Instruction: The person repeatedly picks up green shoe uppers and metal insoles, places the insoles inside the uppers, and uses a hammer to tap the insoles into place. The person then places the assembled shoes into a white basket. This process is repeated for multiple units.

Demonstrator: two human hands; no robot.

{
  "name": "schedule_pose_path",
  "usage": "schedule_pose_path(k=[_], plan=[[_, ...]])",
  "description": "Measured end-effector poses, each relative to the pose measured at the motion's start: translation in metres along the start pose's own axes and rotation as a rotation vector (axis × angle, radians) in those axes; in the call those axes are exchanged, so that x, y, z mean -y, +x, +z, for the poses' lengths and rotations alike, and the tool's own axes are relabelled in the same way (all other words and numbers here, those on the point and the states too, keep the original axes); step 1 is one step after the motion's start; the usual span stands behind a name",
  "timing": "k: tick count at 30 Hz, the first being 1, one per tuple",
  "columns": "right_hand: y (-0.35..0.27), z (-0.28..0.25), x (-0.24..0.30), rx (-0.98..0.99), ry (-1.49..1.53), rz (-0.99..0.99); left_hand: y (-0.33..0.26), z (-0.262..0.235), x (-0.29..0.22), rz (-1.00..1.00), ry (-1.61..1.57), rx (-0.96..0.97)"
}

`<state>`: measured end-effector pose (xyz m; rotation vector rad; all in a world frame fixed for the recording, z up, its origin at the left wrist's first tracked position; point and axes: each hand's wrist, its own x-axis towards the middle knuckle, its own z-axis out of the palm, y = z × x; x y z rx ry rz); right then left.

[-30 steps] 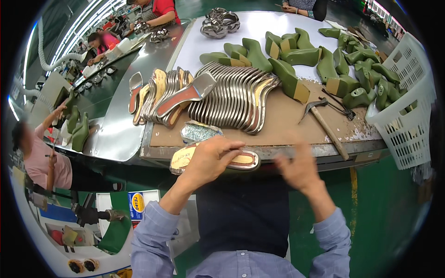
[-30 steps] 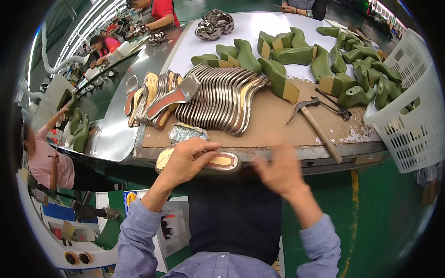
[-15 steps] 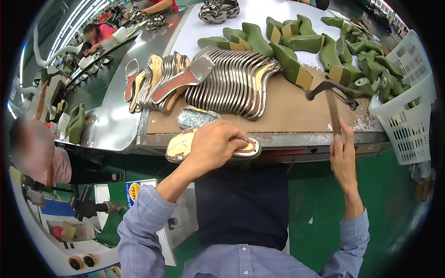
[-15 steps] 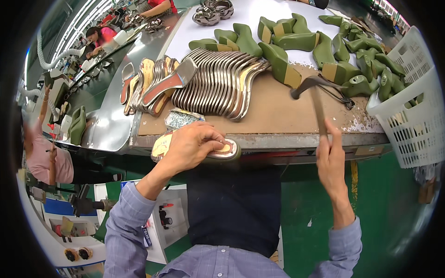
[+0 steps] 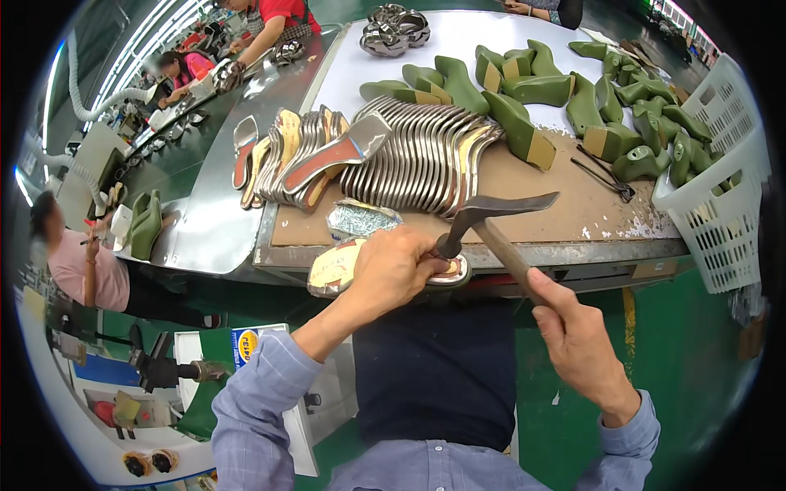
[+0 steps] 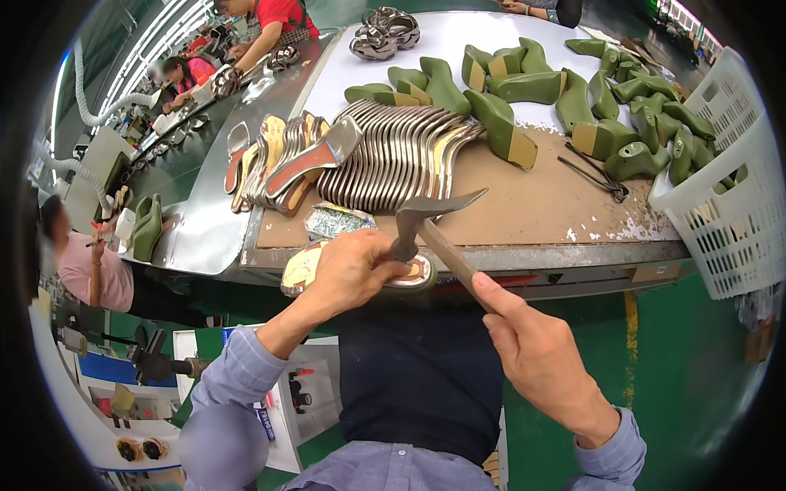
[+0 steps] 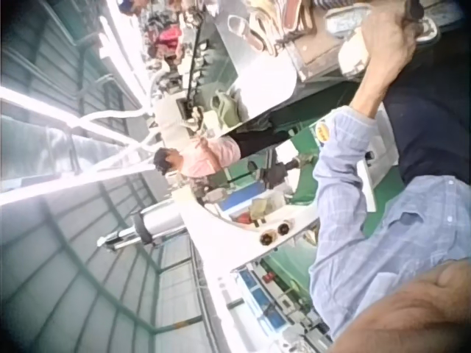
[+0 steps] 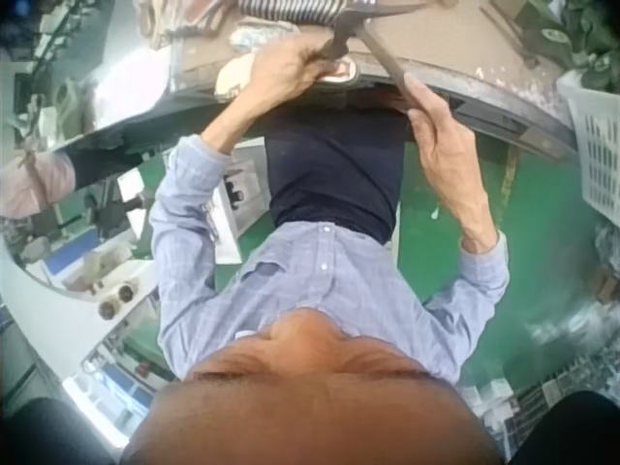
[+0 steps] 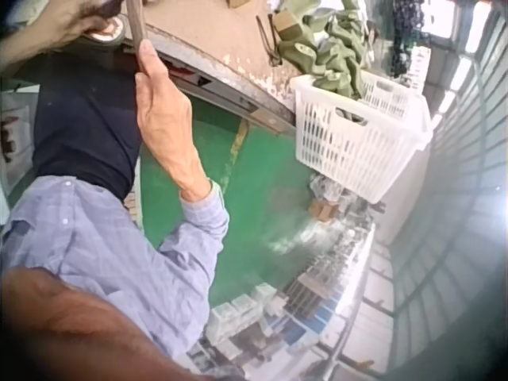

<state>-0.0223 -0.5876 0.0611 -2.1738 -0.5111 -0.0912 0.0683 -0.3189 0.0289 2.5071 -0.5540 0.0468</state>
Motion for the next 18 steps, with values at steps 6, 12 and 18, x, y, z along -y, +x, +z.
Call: schedule_pose_path(k=[6,12,18], plan=[[-0.025,-0.004,-0.011,-0.095,0.318,0.234,-0.013,-0.019,0.017,0.211,0.39,0.07],[-0.036,0.004,-0.031,-0.194,0.131,0.111,-0.014,-0.015,0.012,0.089,0.316,0.173],[-0.027,-0.011,-0.013,-0.103,-0.021,0.028,-0.015,-0.012,0.014,0.107,0.324,0.159]])
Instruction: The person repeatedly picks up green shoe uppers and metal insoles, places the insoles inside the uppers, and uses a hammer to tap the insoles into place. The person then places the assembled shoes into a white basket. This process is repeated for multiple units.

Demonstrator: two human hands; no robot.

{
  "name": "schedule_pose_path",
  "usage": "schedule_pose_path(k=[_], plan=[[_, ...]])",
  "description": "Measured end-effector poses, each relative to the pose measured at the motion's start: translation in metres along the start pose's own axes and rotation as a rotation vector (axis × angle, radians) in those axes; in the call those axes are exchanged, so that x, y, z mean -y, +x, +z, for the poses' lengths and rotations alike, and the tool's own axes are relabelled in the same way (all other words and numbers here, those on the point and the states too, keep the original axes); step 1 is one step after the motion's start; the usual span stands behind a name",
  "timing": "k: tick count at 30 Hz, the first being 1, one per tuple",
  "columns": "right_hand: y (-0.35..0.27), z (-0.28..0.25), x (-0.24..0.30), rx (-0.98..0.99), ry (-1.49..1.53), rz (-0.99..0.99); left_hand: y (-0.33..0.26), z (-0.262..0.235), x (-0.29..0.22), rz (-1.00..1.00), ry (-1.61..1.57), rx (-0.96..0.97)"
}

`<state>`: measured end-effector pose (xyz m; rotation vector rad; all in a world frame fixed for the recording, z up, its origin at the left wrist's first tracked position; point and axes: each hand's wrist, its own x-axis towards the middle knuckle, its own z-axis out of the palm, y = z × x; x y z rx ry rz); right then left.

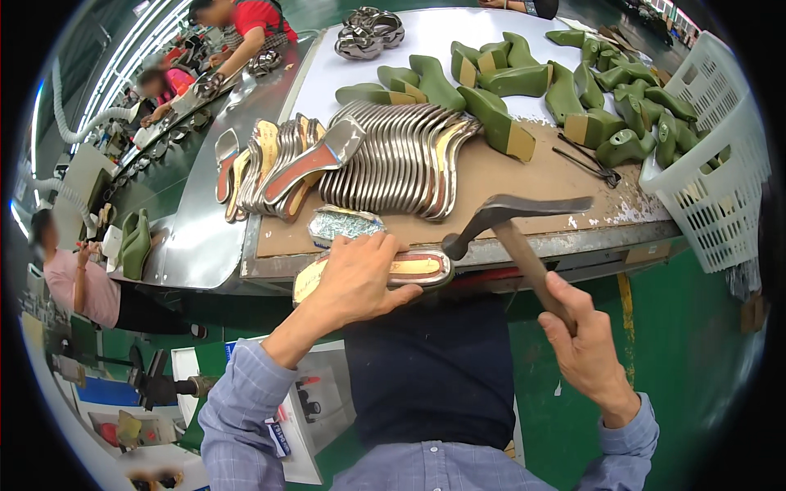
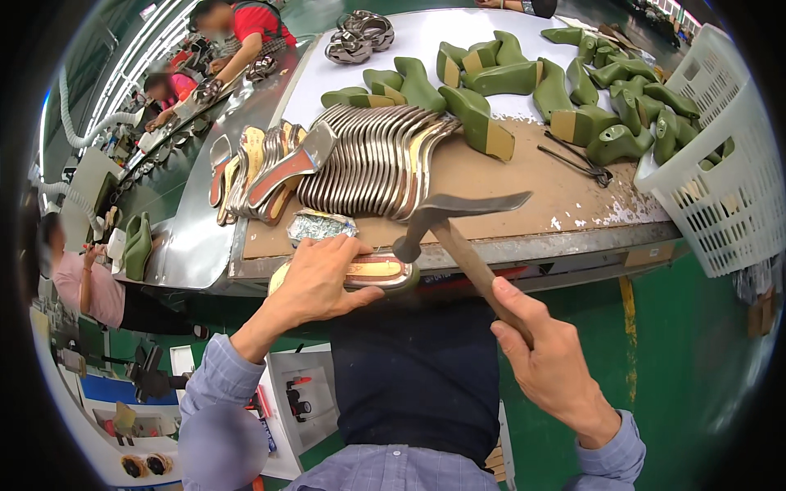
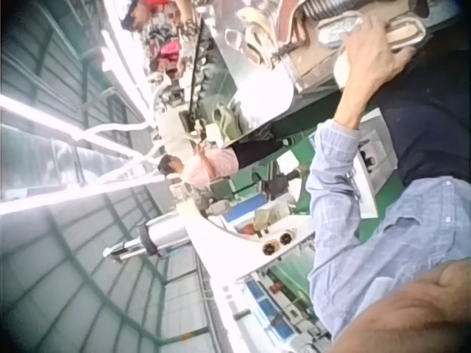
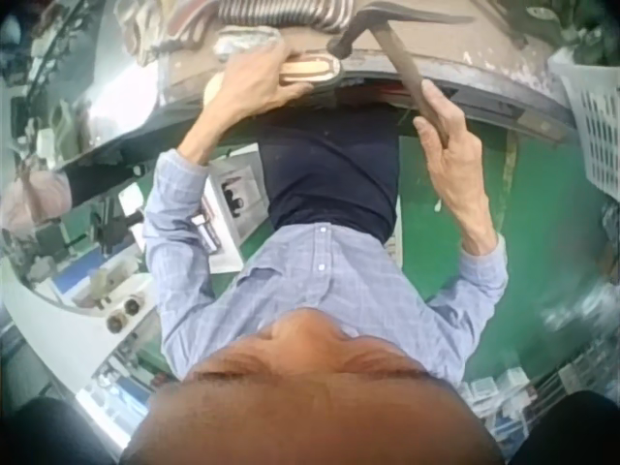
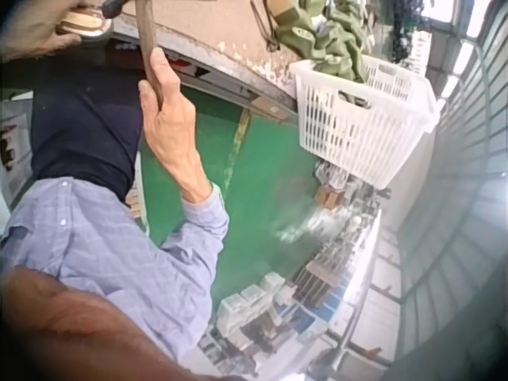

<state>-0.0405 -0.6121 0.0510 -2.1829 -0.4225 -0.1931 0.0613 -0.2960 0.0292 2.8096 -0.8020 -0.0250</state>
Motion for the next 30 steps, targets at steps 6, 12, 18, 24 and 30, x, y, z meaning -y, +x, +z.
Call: schedule_pose_path(k=[6,12,18,24,30], plan=[[0.004,-0.033,0.015,-0.266,0.087,-0.232,-0.002,0.003,-0.006,-0.024,0.087,-0.018],[0.007,-0.029,0.014,-0.107,-0.12,-0.261,-0.002,0.012,-0.006,0.054,0.272,-0.008],[0.013,-0.004,0.015,-0.155,0.218,-0.223,-0.003,0.012,-0.006,0.038,0.279,0.02],[0.041,-0.004,0.02,0.04,-0.067,-0.11,-0.003,0.011,-0.008,0.034,0.298,0.009],[0.011,-0.005,0.002,-0.292,-0.074,-0.263,0.001,0.015,-0.01,0.039,0.281,0.013]])
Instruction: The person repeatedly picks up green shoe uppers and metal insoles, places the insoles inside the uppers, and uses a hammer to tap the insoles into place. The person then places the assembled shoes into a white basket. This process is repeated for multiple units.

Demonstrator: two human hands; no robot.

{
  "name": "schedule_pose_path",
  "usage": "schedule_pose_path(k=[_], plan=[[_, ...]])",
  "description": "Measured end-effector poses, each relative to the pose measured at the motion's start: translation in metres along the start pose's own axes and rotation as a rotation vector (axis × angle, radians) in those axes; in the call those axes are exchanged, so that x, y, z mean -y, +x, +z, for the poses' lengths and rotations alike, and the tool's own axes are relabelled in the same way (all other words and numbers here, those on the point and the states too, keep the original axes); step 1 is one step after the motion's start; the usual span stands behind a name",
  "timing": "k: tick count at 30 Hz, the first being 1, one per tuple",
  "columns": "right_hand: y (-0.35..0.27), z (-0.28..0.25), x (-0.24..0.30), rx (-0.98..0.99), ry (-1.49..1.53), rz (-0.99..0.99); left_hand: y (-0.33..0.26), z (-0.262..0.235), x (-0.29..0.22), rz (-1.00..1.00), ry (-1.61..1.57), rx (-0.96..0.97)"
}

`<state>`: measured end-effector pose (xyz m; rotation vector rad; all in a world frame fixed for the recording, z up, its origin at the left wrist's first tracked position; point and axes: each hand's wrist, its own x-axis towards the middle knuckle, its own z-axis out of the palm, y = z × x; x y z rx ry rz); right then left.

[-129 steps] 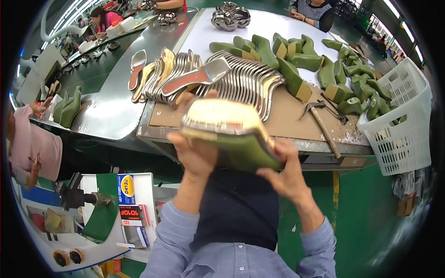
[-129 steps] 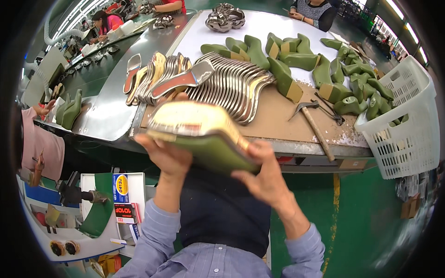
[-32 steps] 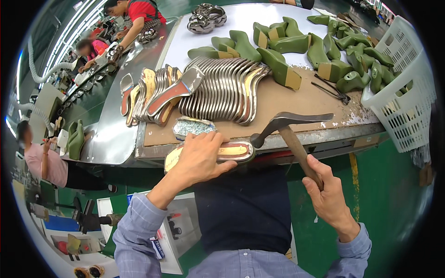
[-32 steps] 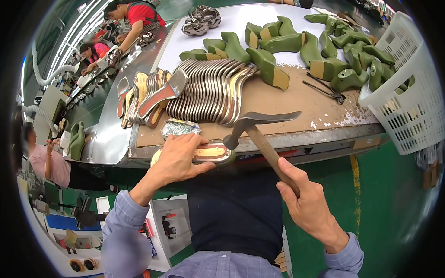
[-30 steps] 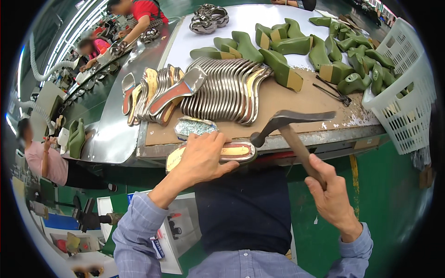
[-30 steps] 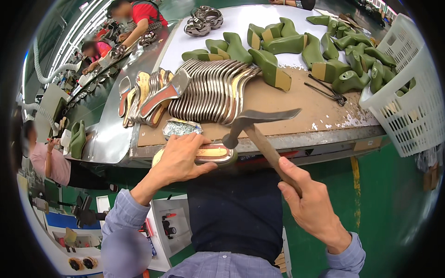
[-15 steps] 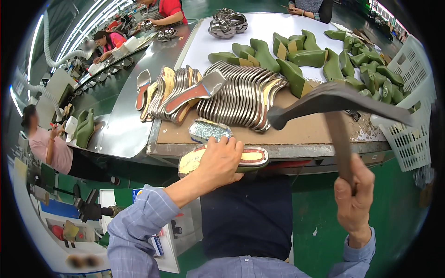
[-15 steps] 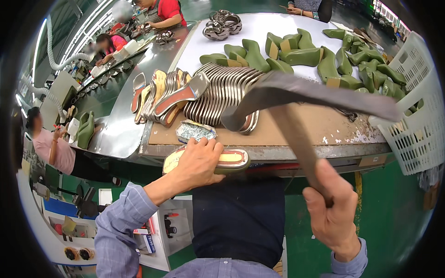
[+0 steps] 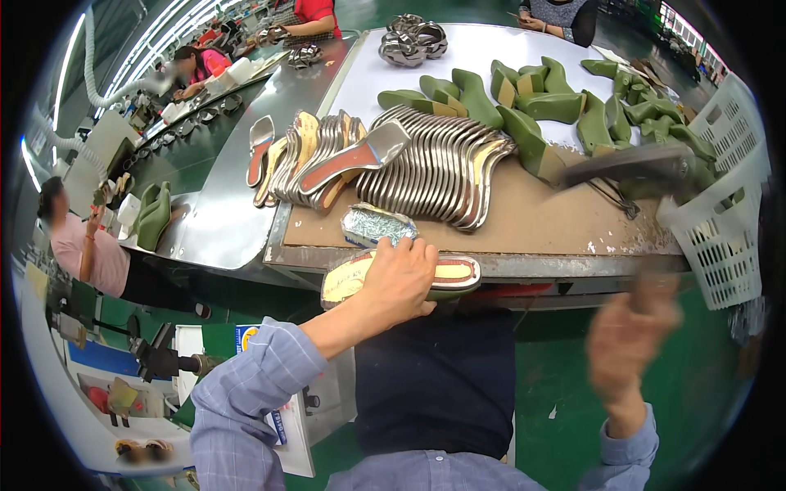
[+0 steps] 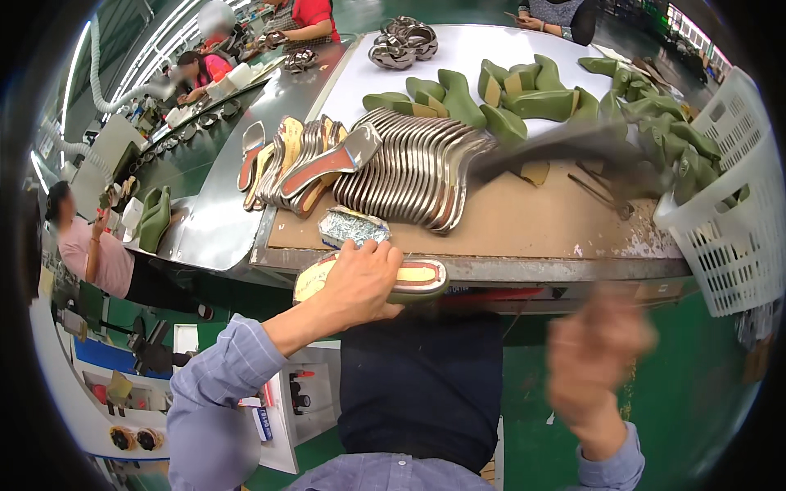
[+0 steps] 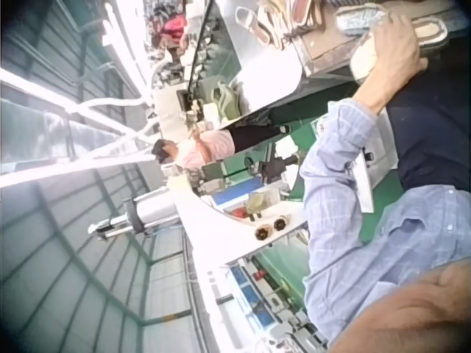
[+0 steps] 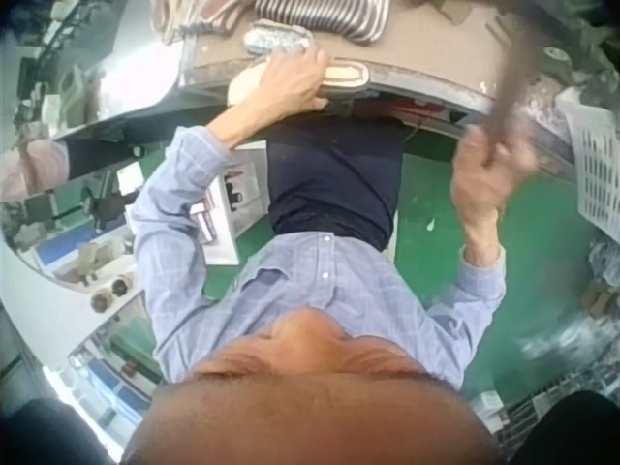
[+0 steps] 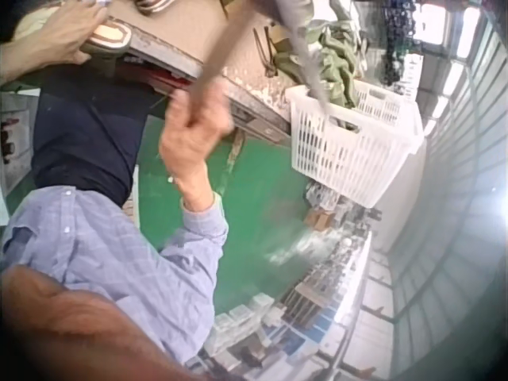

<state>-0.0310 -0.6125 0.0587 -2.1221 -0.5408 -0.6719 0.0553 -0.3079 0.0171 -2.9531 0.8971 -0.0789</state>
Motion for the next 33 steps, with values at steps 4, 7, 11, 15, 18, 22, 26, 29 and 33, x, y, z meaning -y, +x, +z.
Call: schedule_pose_path(k=[4,7,11,15,18,22,26,29,33], plan=[[0.019,0.022,0.009,0.39,-0.054,0.234,-0.006,0.004,-0.003,-0.018,0.013,-0.06],[0.026,0.019,-0.003,0.203,-0.102,0.153,-0.005,0.001,0.003,-0.031,-0.014,0.026],[0.014,-0.001,-0.088,0.206,-0.601,0.207,0.008,-0.014,0.01,0.056,-0.163,0.145],[-0.003,-0.021,-0.155,0.253,-0.85,0.278,-0.006,-0.08,0.069,-0.125,-0.437,-0.183],[0.051,0.013,-0.138,0.074,-0.618,0.235,-0.084,-0.078,0.217,-0.415,-1.164,-0.677],[0.136,0.067,-0.162,-0.033,-0.402,0.236,-0.185,0.015,0.374,-0.871,-1.17,-1.483],[0.171,0.106,-0.233,0.106,-0.387,0.306,-0.256,0.148,0.46,-1.365,-0.298,-1.359],[0.169,0.108,-0.244,0.213,-0.16,0.477,-0.242,0.161,0.448,-1.463,-0.396,-0.964],[0.17,0.1,-0.242,0.034,-0.286,0.361,-0.178,0.09,0.404,-1.1,0.229,-1.045]])
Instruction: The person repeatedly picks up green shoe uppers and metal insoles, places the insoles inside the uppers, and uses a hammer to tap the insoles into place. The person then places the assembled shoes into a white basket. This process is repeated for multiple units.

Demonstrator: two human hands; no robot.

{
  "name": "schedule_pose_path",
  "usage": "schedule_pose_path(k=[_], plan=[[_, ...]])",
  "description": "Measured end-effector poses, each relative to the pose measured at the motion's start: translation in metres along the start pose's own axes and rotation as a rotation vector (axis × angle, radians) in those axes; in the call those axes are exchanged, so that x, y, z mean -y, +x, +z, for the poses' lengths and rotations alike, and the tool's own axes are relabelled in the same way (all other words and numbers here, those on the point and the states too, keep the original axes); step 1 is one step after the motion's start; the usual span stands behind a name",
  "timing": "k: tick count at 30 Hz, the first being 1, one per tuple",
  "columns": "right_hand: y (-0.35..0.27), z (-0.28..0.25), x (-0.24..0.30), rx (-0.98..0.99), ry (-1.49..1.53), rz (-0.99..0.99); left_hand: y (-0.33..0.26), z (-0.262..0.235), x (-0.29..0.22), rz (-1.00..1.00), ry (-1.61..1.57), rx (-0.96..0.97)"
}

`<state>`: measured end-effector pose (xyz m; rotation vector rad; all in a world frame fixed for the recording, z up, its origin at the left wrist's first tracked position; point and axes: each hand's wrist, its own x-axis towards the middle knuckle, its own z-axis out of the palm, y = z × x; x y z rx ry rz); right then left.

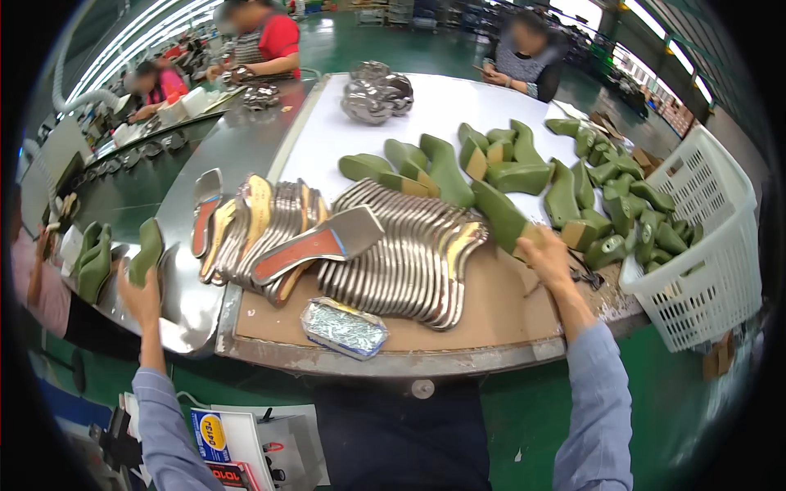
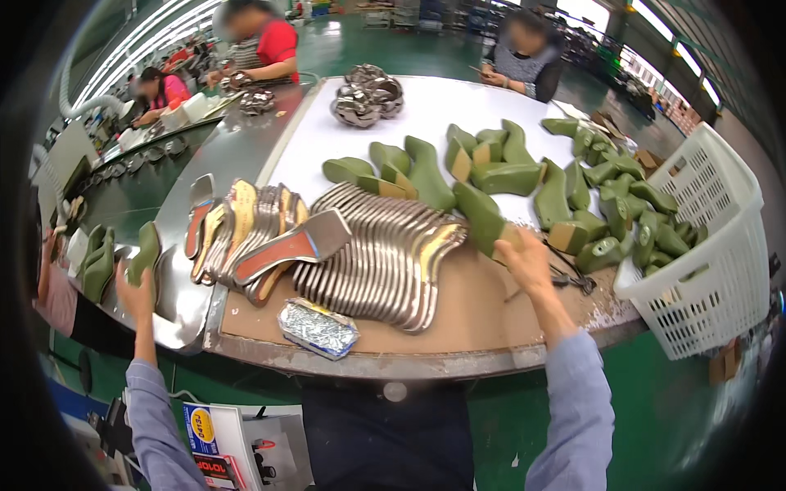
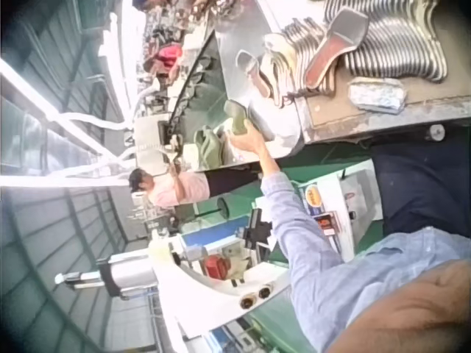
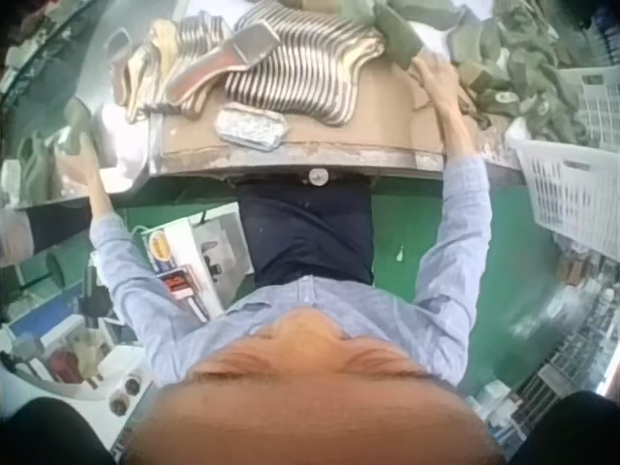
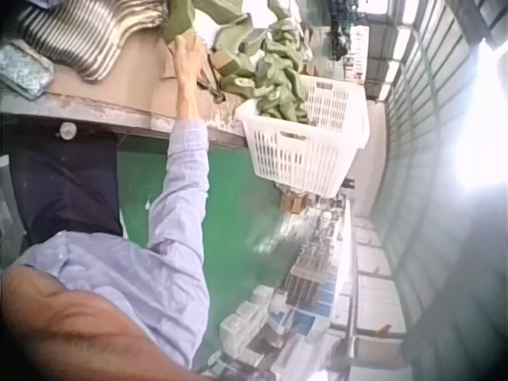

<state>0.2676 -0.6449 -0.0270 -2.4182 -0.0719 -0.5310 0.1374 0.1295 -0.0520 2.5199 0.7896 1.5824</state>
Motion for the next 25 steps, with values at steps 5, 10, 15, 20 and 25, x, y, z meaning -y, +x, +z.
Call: schedule_pose_path(k=[5,10,15,20,25], plan=[[-0.015,-0.09,0.107,-0.013,0.66,0.201,-0.056,-0.104,-0.291,0.247,-1.053,0.459],[-0.098,-0.138,0.204,0.113,0.936,0.001,-0.094,-0.15,-0.471,0.503,-1.36,0.241],[-0.131,-0.063,0.187,0.199,0.56,-0.226,-0.128,-0.16,-0.512,-0.373,-1.867,0.919],[-0.175,-0.082,0.112,0.048,1.07,0.267,-0.19,-0.096,-0.528,0.773,-0.974,0.855],[-0.212,-0.074,0.072,-0.028,1.219,0.356,-0.238,0.012,-0.478,0.659,-0.375,0.294]])
